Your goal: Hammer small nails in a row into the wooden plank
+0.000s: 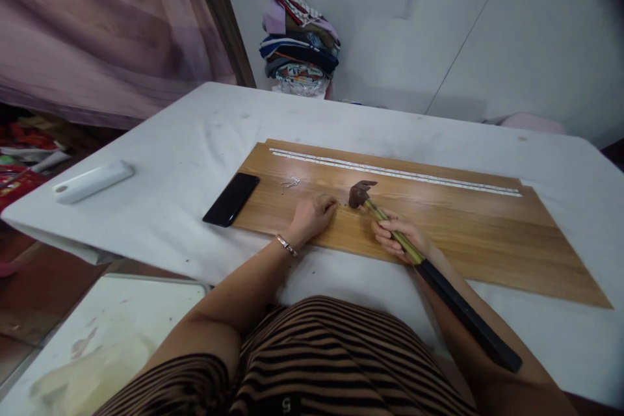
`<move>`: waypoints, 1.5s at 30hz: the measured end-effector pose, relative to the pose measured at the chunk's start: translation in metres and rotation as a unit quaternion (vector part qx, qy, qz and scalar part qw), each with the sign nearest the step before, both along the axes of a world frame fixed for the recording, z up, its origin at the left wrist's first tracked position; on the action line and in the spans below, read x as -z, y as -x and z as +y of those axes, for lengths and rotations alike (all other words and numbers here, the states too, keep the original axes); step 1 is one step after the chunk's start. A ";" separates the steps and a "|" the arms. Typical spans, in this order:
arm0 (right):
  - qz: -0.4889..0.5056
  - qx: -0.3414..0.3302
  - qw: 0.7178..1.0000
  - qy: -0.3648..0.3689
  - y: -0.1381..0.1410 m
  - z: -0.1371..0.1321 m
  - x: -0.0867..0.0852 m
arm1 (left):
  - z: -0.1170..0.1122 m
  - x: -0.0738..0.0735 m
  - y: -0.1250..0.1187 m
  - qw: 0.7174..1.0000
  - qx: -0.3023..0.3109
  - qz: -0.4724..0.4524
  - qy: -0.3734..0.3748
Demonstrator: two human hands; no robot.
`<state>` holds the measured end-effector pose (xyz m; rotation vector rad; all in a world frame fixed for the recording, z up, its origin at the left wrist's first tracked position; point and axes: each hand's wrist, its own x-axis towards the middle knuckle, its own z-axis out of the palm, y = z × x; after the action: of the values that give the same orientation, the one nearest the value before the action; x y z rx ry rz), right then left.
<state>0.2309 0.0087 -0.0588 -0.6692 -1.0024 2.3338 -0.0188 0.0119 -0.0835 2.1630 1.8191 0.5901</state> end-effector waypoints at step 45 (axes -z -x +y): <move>0.008 -0.008 1.000 -0.012 0.002 0.004 -0.001 | 0.004 0.000 -0.002 1.000 0.007 0.005 -0.004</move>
<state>0.2293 0.0123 -0.0579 -0.6334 -1.0296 2.3344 -0.0169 0.0163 -0.0839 2.1865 1.8084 0.5850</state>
